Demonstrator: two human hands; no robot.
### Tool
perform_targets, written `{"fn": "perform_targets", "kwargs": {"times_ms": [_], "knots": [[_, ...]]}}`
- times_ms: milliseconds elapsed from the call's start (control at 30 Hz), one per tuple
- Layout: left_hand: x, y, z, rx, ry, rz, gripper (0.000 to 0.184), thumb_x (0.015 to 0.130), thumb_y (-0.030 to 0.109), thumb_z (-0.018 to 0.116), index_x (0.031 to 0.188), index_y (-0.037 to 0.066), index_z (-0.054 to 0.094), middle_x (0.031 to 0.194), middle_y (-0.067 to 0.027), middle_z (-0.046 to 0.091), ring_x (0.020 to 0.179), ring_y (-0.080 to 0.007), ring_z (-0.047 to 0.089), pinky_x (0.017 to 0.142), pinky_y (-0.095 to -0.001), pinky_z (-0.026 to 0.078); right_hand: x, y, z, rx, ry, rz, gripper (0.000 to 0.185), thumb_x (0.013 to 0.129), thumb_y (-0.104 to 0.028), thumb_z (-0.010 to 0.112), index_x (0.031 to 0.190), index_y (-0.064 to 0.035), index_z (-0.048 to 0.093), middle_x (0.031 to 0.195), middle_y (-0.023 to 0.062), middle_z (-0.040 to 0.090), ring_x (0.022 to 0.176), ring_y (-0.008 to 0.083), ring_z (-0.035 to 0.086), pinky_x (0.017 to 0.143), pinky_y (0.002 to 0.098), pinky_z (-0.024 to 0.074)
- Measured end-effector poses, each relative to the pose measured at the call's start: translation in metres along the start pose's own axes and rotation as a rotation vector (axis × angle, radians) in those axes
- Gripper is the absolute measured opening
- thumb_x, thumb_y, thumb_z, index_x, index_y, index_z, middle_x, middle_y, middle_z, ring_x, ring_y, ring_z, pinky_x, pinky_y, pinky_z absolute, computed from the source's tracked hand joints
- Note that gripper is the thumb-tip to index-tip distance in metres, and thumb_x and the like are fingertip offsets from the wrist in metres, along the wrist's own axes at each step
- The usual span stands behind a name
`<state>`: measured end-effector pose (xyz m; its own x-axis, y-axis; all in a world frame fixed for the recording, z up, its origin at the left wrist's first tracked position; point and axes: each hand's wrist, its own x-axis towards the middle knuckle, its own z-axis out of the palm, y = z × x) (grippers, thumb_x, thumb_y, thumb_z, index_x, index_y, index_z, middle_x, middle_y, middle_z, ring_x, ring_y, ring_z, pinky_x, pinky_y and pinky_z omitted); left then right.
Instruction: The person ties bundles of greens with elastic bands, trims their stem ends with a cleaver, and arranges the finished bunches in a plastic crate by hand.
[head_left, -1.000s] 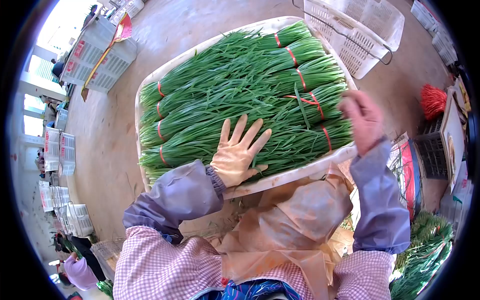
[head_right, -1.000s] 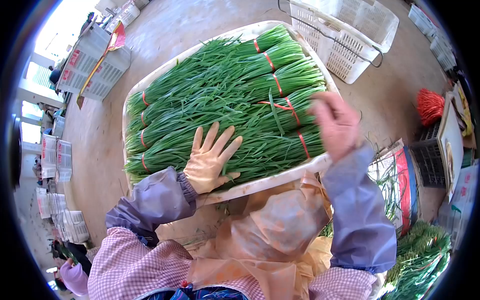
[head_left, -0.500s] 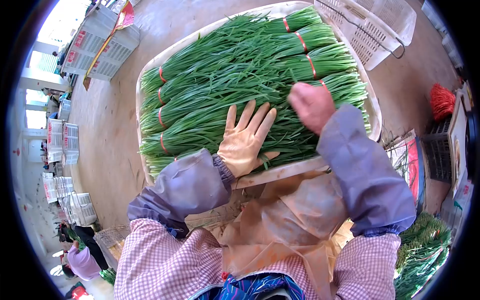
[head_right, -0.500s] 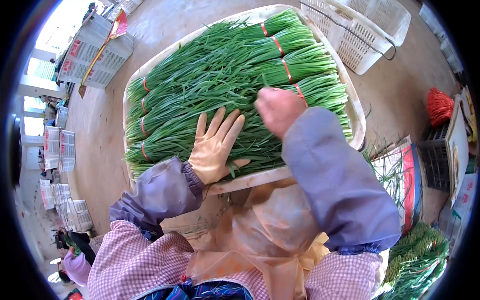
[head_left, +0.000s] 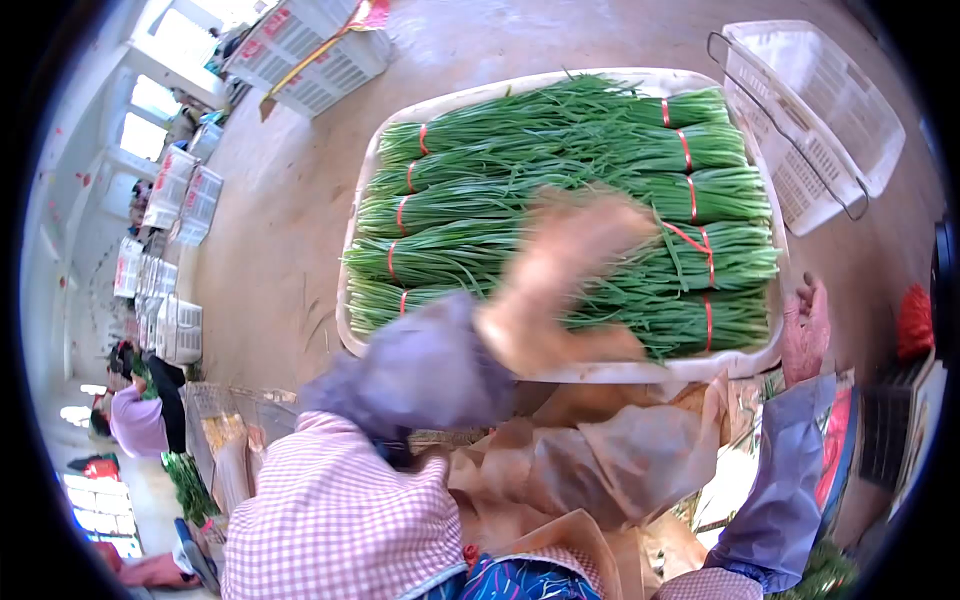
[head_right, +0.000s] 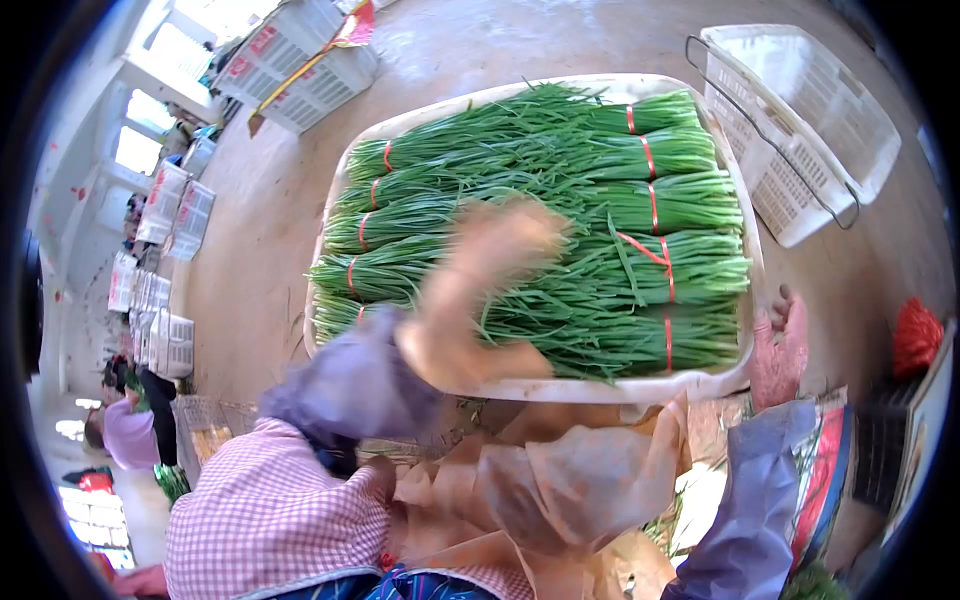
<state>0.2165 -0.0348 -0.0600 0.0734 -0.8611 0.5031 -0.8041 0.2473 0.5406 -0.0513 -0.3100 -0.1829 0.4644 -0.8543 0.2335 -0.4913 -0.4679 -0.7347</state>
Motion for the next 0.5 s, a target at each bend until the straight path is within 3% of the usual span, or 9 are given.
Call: {"fn": "perform_targets", "kwargs": {"times_ms": [33,67,100,133,167,267,300,367,500], "knots": [[-0.012,-0.020,-0.025,0.224,0.167,-0.071,0.077,0.080,0.016,0.079,0.146,0.002,0.041,0.145,-0.0159,0.049,0.136,-0.0312,0.044,0.115,-0.0425,0.031,0.011,0.010,0.005,-0.038,-0.071,-0.001,0.040,0.094,-0.018,0.059,0.129,0.0007,0.054,0.111,0.0219,0.065,0.102,0.0325,0.064,0.090,0.0412,0.0484],[-0.032,-0.046,-0.049,0.383,0.338,-0.281,0.064,0.079,0.006,0.076,0.138,0.003,0.051,0.135,-0.0176,0.058,0.124,-0.0315,0.056,0.107,-0.0402,0.041,0.021,0.022,0.012,-0.079,-0.143,0.004,0.040,0.095,-0.019,0.059,0.129,0.0010,0.053,0.112,0.0237,0.065,0.103,0.0358,0.063,0.090,0.0425,0.0477],[-0.062,-0.070,-0.075,0.522,0.467,-0.473,0.056,0.086,0.006,0.070,0.138,0.001,0.050,0.132,-0.0195,0.059,0.120,-0.0324,0.058,0.104,-0.0390,0.044,0.029,0.034,0.019,-0.122,-0.216,0.018,0.040,0.095,-0.020,0.058,0.128,0.0013,0.053,0.112,0.0256,0.064,0.104,0.0391,0.063,0.091,0.0438,0.0471],[-0.117,-0.114,-0.116,0.697,0.393,-0.608,0.051,0.092,0.013,0.065,0.139,0.001,0.049,0.130,-0.0212,0.060,0.118,-0.0335,0.059,0.102,-0.0388,0.045,0.029,0.030,0.026,-0.155,-0.151,-0.038,0.038,0.095,-0.022,0.055,0.125,0.0020,0.054,0.112,0.0291,0.063,0.106,0.0441,0.060,0.092,0.0458,0.0458],[-0.177,-0.146,-0.155,0.811,0.295,-0.920,0.050,0.095,0.021,0.061,0.139,-0.001,0.049,0.127,-0.0221,0.062,0.119,-0.0332,0.059,0.101,-0.0391,0.045,0.032,0.022,0.026,-0.103,-0.206,-0.049,0.036,0.095,-0.021,0.054,0.123,0.0014,0.055,0.111,0.0280,0.064,0.105,0.0432,0.061,0.091,0.0457,0.0464],[-0.308,-0.217,-0.233,-0.066,0.211,-1.470,0.060,0.100,0.055,0.045,0.132,0.006,0.058,0.127,-0.0158,0.063,0.118,-0.0314,0.058,0.106,-0.0453,0.044,0.033,0.006,0.018,0.119,-0.269,-0.090,0.030,0.095,-0.021,0.053,0.117,-0.0004,0.058,0.101,0.0256,0.066,0.094,0.0420,0.065,0.082,0.0471,0.0498],[-0.310,-0.227,-0.233,-0.513,0.649,-1.684,0.068,0.096,0.063,0.043,0.132,0.007,0.058,0.123,-0.0153,0.065,0.112,-0.0329,0.062,0.102,-0.0516,0.048,0.033,0.000,0.017,0.057,-0.260,-0.069,0.029,0.095,-0.024,0.054,0.112,-0.0008,0.059,0.099,0.0280,0.065,0.090,0.0439,0.064,0.079,0.0479,0.0500],[-0.293,-0.215,-0.217,-0.452,0.635,-1.522,0.071,0.098,0.064,0.035,0.135,0.007,0.057,0.124,-0.0156,0.065,0.107,-0.0357,0.065,0.097,-0.0526,0.052,0.035,-0.009,0.008,-0.013,-0.300,-0.082,0.029,0.095,-0.026,0.056,0.110,-0.0009,0.058,0.097,0.0298,0.064,0.087,0.0456,0.063,0.078,0.0489,0.0496],[-0.283,-0.211,-0.206,-0.471,0.658,-1.574,0.068,0.098,0.062,0.036,0.135,0.008,0.057,0.123,-0.0139,0.066,0.104,-0.0311,0.067,0.096,-0.0454,0.053,0.036,-0.025,0.006,-0.038,-0.320,0.045,0.031,0.096,-0.027,0.055,0.112,-0.0007,0.058,0.095,0.0275,0.065,0.086,0.0444,0.064,0.079,0.0494,0.0492]]}}
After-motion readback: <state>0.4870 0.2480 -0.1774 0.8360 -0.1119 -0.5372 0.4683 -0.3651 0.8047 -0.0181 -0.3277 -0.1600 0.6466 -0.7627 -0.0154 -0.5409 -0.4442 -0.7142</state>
